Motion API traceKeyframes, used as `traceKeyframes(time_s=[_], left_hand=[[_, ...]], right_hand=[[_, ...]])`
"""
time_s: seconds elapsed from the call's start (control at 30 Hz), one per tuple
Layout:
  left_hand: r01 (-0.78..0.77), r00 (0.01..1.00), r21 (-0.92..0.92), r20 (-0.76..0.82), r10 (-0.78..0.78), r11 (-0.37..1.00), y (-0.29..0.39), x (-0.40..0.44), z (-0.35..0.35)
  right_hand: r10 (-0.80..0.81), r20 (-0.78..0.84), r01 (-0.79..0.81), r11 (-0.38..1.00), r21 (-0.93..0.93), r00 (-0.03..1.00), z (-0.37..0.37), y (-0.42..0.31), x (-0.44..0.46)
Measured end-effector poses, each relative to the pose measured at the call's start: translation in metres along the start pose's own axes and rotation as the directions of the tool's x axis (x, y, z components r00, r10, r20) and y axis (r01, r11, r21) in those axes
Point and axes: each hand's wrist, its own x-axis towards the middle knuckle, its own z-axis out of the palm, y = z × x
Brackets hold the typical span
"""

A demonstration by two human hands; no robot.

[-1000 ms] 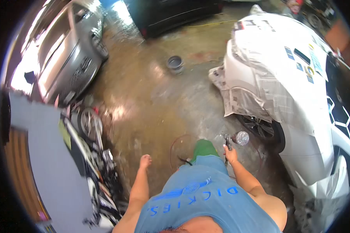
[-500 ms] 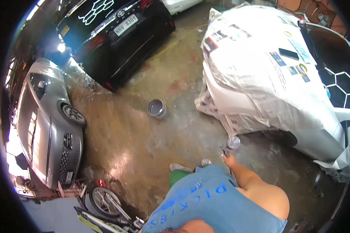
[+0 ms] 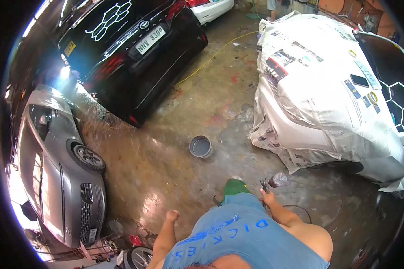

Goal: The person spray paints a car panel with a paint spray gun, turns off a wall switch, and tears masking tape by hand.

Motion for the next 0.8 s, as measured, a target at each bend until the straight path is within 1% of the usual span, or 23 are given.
traceKeyframes(time_s=[0.07, 0.13, 0.23, 0.3, 0.33, 0.37, 0.43, 0.47, 0.57, 0.6, 0.67, 0.7, 0.8], left_hand=[[-0.071, 0.997, -0.019, -0.005, 0.071, 0.997, 0.034, 0.045, -0.048], [-0.060, 0.997, -0.298, 0.031, 0.073, 0.953, 0.062, 0.096, -0.067], [0.021, 0.994, -0.545, 0.101, 0.041, 0.838, 0.131, 0.115, -0.082], [0.059, 0.991, -0.641, 0.130, 0.032, 0.765, 0.144, 0.136, -0.061], [-0.067, 0.983, -0.520, 0.114, 0.147, 0.852, 0.150, 0.135, -0.057], [-0.206, 0.957, -0.386, 0.112, 0.267, 0.899, 0.161, 0.139, -0.053], [-0.335, 0.942, -0.031, -0.050, 0.333, 0.942, 0.174, 0.156, -0.048], [-0.363, 0.919, 0.150, -0.108, 0.380, 0.920, 0.174, 0.164, -0.048], [-0.495, 0.851, -0.107, -0.261, 0.456, 0.862, 0.175, 0.223, -0.082], [-0.216, 0.975, -0.295, -0.023, 0.219, 0.931, 0.188, 0.229, -0.111], [-0.091, 0.994, -0.376, 0.024, 0.108, 0.922, 0.203, 0.257, -0.143], [-0.021, 0.997, -0.406, 0.057, 0.048, 0.914, 0.199, 0.265, -0.156], [0.117, 0.976, -0.427, 0.217, -0.024, 0.897, 0.155, 0.333, -0.169]], right_hand=[[-0.008, -0.001, 0.008, 1.000, 0.026, 1.000, 0.027, -0.015, 0.003], [0.001, -0.009, -0.001, 0.999, 0.045, 1.000, 0.050, -0.027, 0.014], [0.021, -0.036, -0.019, 0.998, 0.054, 0.999, 0.079, -0.050, 0.050], [0.036, -0.061, -0.033, 0.998, 0.049, 0.997, 0.099, -0.067, 0.064], [0.045, -0.083, -0.047, 0.999, -0.022, 0.996, 0.110, -0.100, 0.058], [0.025, -0.065, -0.026, 1.000, -0.016, 0.998, 0.119, -0.113, 0.076], [0.005, -0.038, -0.005, 1.000, 0.007, 0.999, 0.135, -0.117, 0.108], [0.046, -0.052, -0.043, 0.998, 0.044, 0.998, 0.142, -0.134, 0.112], [-0.032, -0.085, 0.038, 0.996, 0.075, 0.996, 0.175, -0.180, 0.130], [-0.062, -0.094, 0.071, 0.993, 0.090, 0.994, 0.186, -0.190, 0.138], [-0.112, -0.111, 0.121, 0.989, 0.081, 0.987, 0.207, -0.216, 0.147], [-0.127, -0.121, 0.137, 0.988, 0.078, 0.984, 0.219, -0.224, 0.147], [-0.132, -0.194, 0.155, 0.982, 0.107, 0.972, 0.257, -0.230, 0.147]])
